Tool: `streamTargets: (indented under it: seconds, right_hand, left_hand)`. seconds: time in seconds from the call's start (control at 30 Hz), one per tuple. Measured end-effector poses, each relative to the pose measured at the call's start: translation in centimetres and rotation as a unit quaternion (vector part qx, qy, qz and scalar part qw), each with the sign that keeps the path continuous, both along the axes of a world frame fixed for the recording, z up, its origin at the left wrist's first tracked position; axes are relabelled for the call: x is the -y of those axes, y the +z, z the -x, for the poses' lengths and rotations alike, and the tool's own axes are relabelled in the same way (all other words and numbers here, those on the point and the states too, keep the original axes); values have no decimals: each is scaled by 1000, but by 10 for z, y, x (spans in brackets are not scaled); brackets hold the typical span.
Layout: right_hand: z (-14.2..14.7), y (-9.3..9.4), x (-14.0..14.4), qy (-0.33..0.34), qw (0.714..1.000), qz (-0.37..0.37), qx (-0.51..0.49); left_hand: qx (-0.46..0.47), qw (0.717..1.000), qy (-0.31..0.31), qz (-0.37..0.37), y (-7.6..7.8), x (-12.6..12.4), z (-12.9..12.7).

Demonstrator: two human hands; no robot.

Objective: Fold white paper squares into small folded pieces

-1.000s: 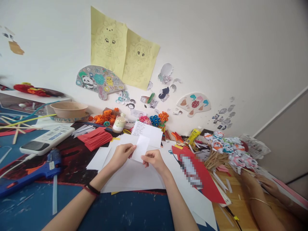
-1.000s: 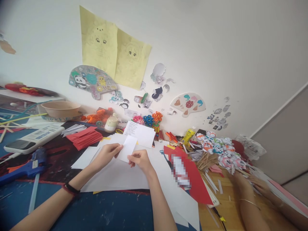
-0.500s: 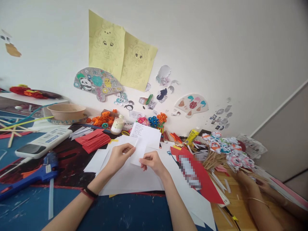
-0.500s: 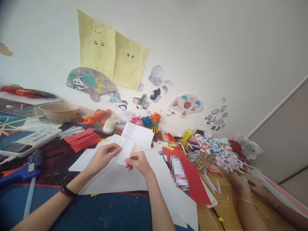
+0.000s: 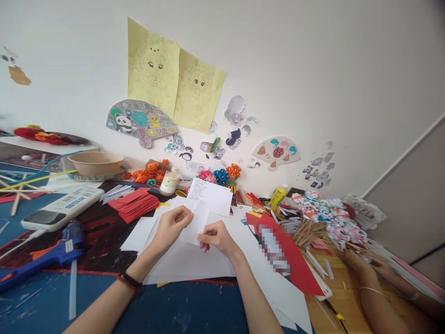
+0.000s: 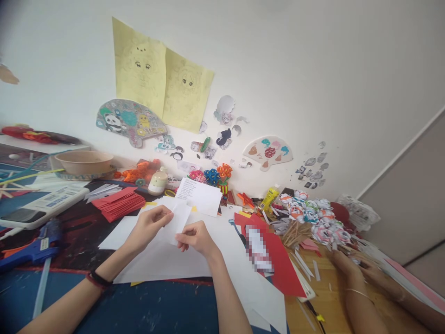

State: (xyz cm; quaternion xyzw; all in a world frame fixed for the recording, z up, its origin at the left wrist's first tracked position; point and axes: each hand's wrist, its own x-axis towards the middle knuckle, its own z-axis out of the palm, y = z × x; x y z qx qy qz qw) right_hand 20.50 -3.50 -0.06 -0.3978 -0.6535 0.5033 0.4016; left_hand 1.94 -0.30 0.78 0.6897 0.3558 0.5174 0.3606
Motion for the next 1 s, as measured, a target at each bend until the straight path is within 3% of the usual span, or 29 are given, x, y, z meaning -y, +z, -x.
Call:
streamTargets:
  seconds: [0.33, 0.6, 0.7, 0.83, 1.0]
  right_hand:
    - [6, -1, 3, 23, 1000, 14, 5]
    - [11, -2, 3, 33, 999, 20, 10]
    - [12, -3, 3, 15, 1000, 18, 2]
    - [12, -3, 3, -18, 1000, 13, -12]
    - [13, -1, 4, -1, 1000, 20, -9]
  left_hand:
    - [5, 1000, -1, 15, -3, -7, 0]
    - [-42, 995, 92, 7, -6, -10, 3]
    - [-38, 997, 66, 5, -1, -8, 4]
    - [-38, 999, -22, 25, 0, -8, 4]
    - [-39, 998, 23, 34, -4, -8, 2]
